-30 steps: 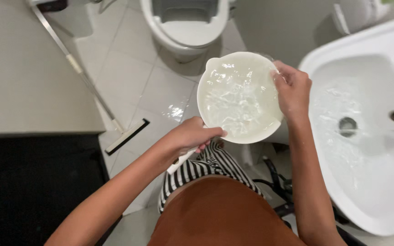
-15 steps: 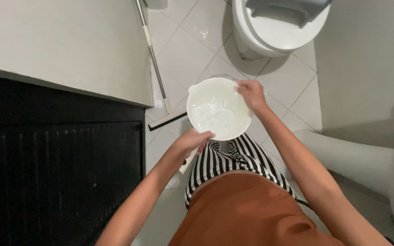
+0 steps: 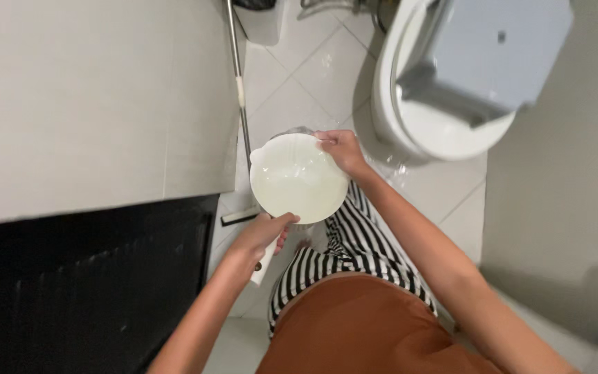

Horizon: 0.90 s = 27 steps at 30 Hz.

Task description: The person washes a plastic dipper and a scrub brush in a bathroom sink and then wipes the floor with a squeegee.

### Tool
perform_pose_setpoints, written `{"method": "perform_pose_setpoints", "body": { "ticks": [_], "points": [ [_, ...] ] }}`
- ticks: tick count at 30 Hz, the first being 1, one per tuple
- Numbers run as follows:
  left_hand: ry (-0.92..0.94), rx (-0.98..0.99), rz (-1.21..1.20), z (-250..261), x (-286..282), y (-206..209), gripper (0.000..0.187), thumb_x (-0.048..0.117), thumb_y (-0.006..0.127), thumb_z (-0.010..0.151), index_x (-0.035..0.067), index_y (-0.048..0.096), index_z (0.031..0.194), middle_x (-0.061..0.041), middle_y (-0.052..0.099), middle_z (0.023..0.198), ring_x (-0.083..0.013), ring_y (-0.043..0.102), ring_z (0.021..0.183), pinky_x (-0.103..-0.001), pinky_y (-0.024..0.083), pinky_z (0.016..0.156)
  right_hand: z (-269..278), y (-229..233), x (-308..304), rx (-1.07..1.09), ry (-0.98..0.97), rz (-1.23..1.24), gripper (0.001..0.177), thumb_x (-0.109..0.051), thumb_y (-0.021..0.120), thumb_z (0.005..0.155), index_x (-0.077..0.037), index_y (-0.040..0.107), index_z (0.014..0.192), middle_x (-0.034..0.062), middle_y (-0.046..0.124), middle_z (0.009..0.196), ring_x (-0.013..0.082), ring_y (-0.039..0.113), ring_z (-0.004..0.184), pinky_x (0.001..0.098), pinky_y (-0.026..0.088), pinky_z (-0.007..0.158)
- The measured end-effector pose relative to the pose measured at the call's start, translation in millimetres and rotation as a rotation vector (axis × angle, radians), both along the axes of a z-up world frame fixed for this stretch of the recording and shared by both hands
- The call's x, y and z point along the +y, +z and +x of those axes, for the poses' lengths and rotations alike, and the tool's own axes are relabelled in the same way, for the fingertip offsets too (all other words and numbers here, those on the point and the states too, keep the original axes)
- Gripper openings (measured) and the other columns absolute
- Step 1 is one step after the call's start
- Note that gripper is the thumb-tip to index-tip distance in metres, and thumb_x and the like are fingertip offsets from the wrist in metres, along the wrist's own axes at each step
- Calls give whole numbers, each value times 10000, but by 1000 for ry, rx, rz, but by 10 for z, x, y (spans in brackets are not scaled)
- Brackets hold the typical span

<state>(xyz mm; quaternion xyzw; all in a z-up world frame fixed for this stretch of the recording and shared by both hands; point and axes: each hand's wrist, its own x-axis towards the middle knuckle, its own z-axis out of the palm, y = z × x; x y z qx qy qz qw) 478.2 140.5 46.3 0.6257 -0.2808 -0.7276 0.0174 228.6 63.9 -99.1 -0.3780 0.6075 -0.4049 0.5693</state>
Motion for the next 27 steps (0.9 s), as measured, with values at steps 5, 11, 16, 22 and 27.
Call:
{"method": "perform_pose_setpoints", "body": {
  "ticks": [5, 11, 16, 22, 27],
  "points": [
    [22, -46, 34, -633, -948, -155, 330, 234, 724, 851, -14, 620, 1042, -11, 493, 644, -137, 470, 529, -311, 397, 463, -607, -208, -994, 37, 4, -22, 261, -102, 713, 929, -3, 764, 1165, 107, 773, 983, 138, 697, 833, 286, 578, 738],
    [-259, 21, -116, -1396, -2150, -138, 584, 216, 657, 890, -72, 459, 1359, -186, 583, 611, -70, 583, 666, -456, 228, 1016, -1420, -558, -2080, -83, -131, -71, 196, -151, 729, 935, -31, 778, 1082, 47, 773, 1072, 142, 698, 975, 278, 556, 891],
    [-308, 42, -91, -2142, -3376, -624, 424, 147, 606, 828, -116, 581, 1160, -140, 593, 713, -225, 541, 603, -620, 488, 1022, -2038, -698, -2944, 63, -234, 30, 296, -251, 673, 921, -44, 769, 1109, 74, 756, 1021, 178, 682, 929, 319, 543, 866],
    [-696, -66, -167, -3211, -4824, -1853, 157, 92, 629, 749, -53, 658, 693, -191, 655, 703, -302, 588, 614, -466, 493, 603, -2615, -654, -3578, 183, -354, 120, 416, -302, 706, 913, -49, 683, 1242, 115, 716, 1213, 206, 648, 1110, 320, 481, 981],
    [-619, -43, 62, -3789, -5719, -2101, 180, 132, 591, 790, -12, 584, 681, -183, 585, 623, -306, 552, 517, -455, 485, 512, -2704, -540, -3862, 223, -496, 141, 450, -323, 666, 933, -64, 640, 1300, 147, 682, 1295, 255, 640, 1196, 336, 468, 1029]
  ]
}}
